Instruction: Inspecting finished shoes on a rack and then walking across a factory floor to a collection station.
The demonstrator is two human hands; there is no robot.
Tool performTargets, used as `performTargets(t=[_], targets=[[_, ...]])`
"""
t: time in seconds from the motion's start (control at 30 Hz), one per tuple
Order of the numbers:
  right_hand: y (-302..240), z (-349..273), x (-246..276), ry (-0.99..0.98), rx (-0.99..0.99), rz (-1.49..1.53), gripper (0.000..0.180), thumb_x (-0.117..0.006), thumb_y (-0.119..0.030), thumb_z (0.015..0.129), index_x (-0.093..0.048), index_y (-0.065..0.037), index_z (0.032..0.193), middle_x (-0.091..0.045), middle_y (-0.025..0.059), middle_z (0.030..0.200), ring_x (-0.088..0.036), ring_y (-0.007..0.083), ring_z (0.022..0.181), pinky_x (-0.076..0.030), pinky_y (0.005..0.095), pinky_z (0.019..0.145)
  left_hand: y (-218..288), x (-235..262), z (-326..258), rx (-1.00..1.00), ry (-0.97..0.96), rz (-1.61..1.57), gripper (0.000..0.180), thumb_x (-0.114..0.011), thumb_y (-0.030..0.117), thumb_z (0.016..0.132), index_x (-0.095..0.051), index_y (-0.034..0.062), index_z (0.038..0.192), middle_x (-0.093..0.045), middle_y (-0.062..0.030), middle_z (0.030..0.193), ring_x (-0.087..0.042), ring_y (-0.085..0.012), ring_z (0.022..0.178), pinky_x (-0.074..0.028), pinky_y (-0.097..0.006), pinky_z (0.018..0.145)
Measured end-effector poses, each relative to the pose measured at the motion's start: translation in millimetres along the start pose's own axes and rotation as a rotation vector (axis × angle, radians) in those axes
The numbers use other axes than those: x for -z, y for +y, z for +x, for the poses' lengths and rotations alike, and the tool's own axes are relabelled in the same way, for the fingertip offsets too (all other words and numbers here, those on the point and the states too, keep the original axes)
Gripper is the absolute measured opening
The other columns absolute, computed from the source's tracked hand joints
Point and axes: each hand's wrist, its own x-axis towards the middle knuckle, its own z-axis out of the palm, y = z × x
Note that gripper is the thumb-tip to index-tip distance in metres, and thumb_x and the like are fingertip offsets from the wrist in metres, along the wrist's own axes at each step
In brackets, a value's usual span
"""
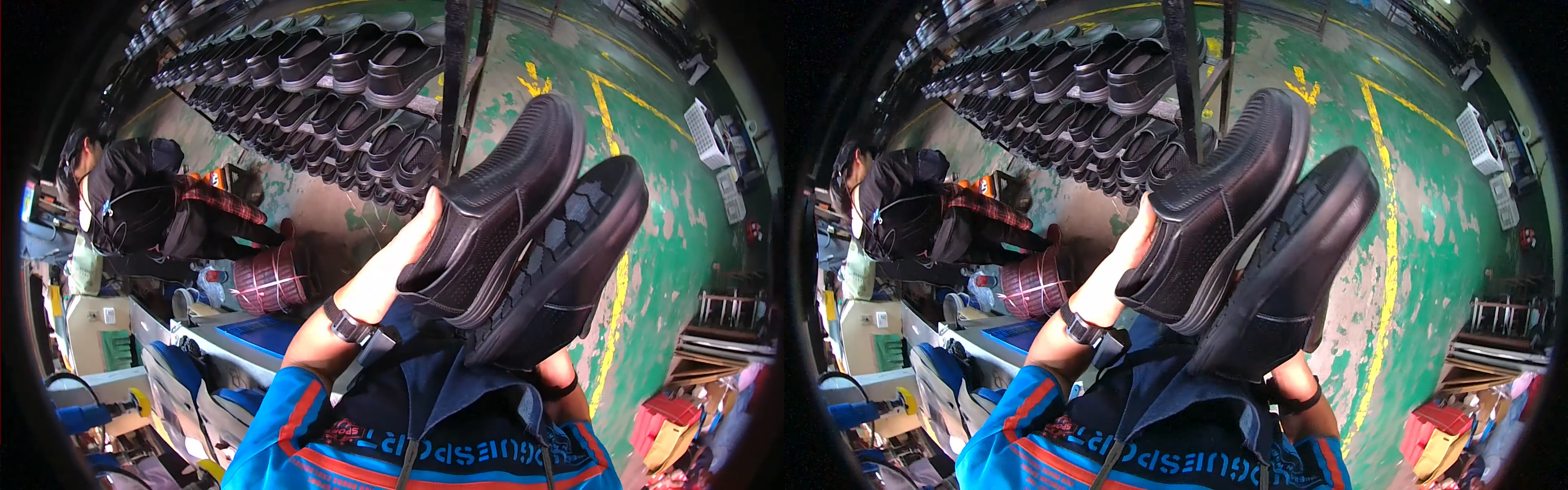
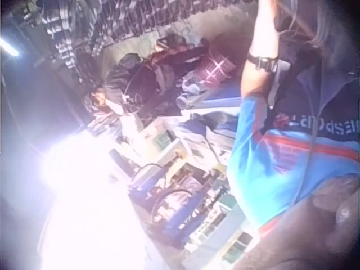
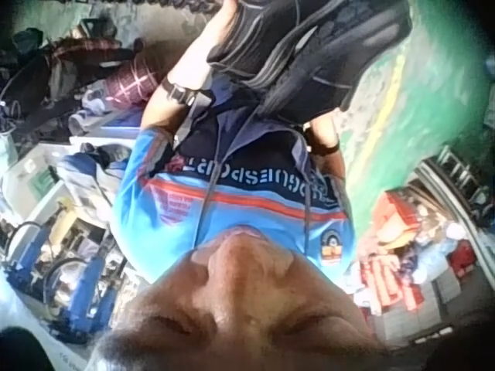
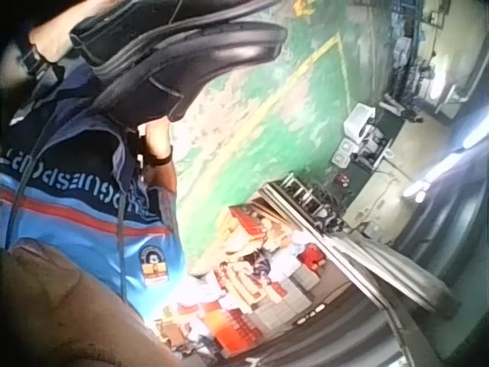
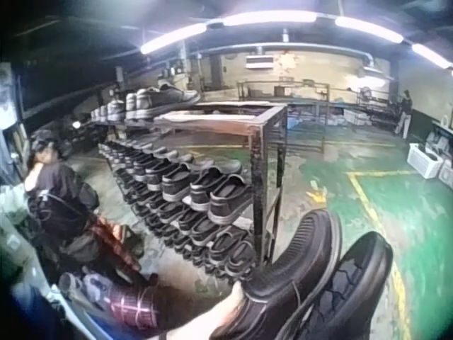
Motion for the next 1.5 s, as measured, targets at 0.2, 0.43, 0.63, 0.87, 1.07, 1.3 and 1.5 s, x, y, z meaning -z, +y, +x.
performTargets(t=[0.2, 0.43, 0.63, 0.87, 1.07, 1.3, 1.5], targets=[[-4, -3, -24, -0.058, -0.038, 0.005, 0.036, -0.046, -0.023, 0.095, -0.052, 0.005, 0.117, -0.063, 0.0174, 0.104, -0.062, 0.0274, 0.096, -0.051, 0.0369, 0.085, 10, -4, -6, 0.063, -0.058, -0.019, 0.07, -0.041, 0.054, 0.092, -0.034, 0.0039, 0.139, -0.044, -0.0136, 0.138, -0.045, -0.0246, 0.124, -0.035, -0.038, 0.106], [-24, 26, -65, -0.205, 0.037, 0.035, 0.035, -0.046, -0.021, 0.095, -0.052, 0.005, 0.118, -0.063, 0.0173, 0.105, -0.062, 0.0272, 0.097, -0.051, 0.0368, 0.087, 22, -34, -21, -0.243, -0.072, 0.589, 0.083, -0.067, 0.028, 0.084, -0.019, -0.0027, 0.144, -0.034, -0.0117, 0.144, -0.034, -0.0201, 0.131, -0.024, -0.034, 0.11], [-71, 60, -114, -0.174, 0.141, -0.074, 0.042, -0.047, -0.032, 0.094, -0.049, 0.004, 0.115, -0.061, 0.0176, 0.101, -0.06, 0.029, 0.094, -0.051, 0.0376, 0.084, 71, -69, -41, -0.514, 0.145, 0.895, 0.08, -0.066, 0.025, 0.083, -0.021, 0.0002, 0.145, -0.032, -0.0124, 0.145, -0.031, -0.0208, 0.133, -0.022, -0.034, 0.11], [-193, 145, -256, -0.128, 0.559, -0.355, 0.042, -0.049, -0.023, 0.09, -0.047, 0.001, 0.125, -0.059, 0.0131, 0.112, -0.061, 0.0235, 0.097, -0.05, 0.0368, 0.088, 225, -164, -25, -0.596, 0.128, 0.598, 0.041, -0.058, 0.032, 0.091, -0.053, 0.0044, 0.121, -0.062, -0.0104, 0.111, -0.061, -0.0204, 0.098, -0.049, -0.038, 0.09], [-259, 233, -384, -0.334, 0.472, -0.481, 0.048, -0.064, -0.018, 0.08, -0.048, -0.001, 0.122, -0.056, 0.0128, 0.116, -0.055, 0.0245, 0.107, -0.045, 0.0394, 0.09, 388, -175, 29, -0.603, 0.24, 0.921, 0.046, -0.059, 0.041, 0.088, -0.059, 0.0031, 0.114, -0.065, -0.0112, 0.105, -0.062, -0.02, 0.096, -0.048, -0.04, 0.089], [-214, 284, -384, -0.109, 0.912, -1.219, 0.056, -0.059, -0.03, 0.089, -0.045, 0.001, 0.132, -0.054, 0.018, 0.126, -0.048, 0.0251, 0.121, -0.041, 0.036, 0.097, 422, -139, 49, -0.782, 0.708, 1.61, 0.054, -0.047, 0.052, 0.09, -0.061, 0.0046, 0.113, -0.061, -0.0113, 0.108, -0.053, -0.0222, 0.095, -0.04, -0.039, 0.085], [-125, 211, -336, -0.043, 1.327, -1.211, 0.025, -0.051, -0.008, 0.088, -0.054, 0.004, 0.11, -0.057, 0.0168, 0.11, -0.054, 0.0264, 0.108, -0.042, 0.0399, 0.092, 361, -42, -12, -1.461, 0.255, 1.666, 0.025, -0.056, 0.018, 0.09, -0.062, -0.0024, 0.103, -0.062, -0.0118, 0.098, -0.058, -0.0212, 0.096, -0.045, -0.03, 0.086]])
